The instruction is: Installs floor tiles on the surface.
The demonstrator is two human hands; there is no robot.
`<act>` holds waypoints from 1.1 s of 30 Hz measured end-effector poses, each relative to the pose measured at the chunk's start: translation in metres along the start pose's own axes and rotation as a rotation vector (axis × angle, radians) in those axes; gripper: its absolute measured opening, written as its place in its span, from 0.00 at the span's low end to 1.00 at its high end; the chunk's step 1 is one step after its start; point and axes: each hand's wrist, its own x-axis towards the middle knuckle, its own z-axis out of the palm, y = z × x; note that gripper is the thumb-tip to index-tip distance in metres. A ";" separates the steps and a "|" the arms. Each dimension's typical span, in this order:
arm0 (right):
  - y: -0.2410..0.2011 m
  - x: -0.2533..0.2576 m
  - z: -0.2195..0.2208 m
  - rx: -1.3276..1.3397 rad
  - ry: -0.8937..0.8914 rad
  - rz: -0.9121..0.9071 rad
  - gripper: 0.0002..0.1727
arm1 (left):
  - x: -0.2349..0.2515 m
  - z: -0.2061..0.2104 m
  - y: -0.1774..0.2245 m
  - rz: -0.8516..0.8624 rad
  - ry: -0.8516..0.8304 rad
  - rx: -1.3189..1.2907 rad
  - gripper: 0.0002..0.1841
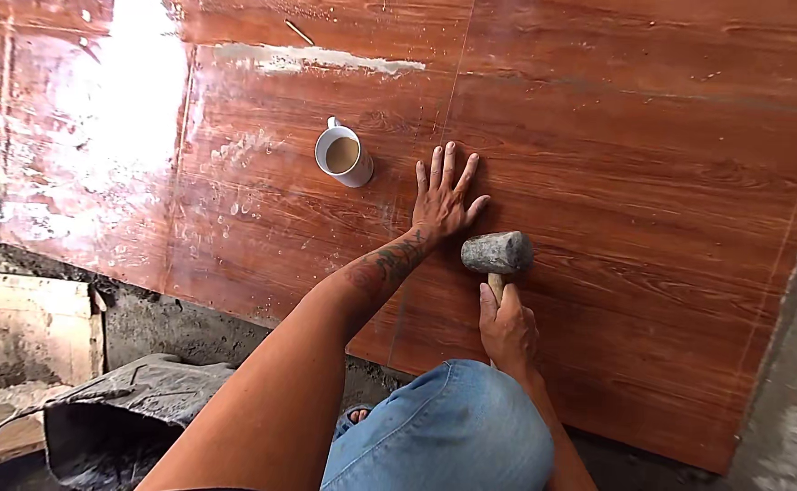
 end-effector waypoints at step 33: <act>-0.047 0.173 -0.043 0.078 -0.007 0.116 0.29 | 0.000 -0.002 0.000 -0.012 -0.037 -0.021 0.39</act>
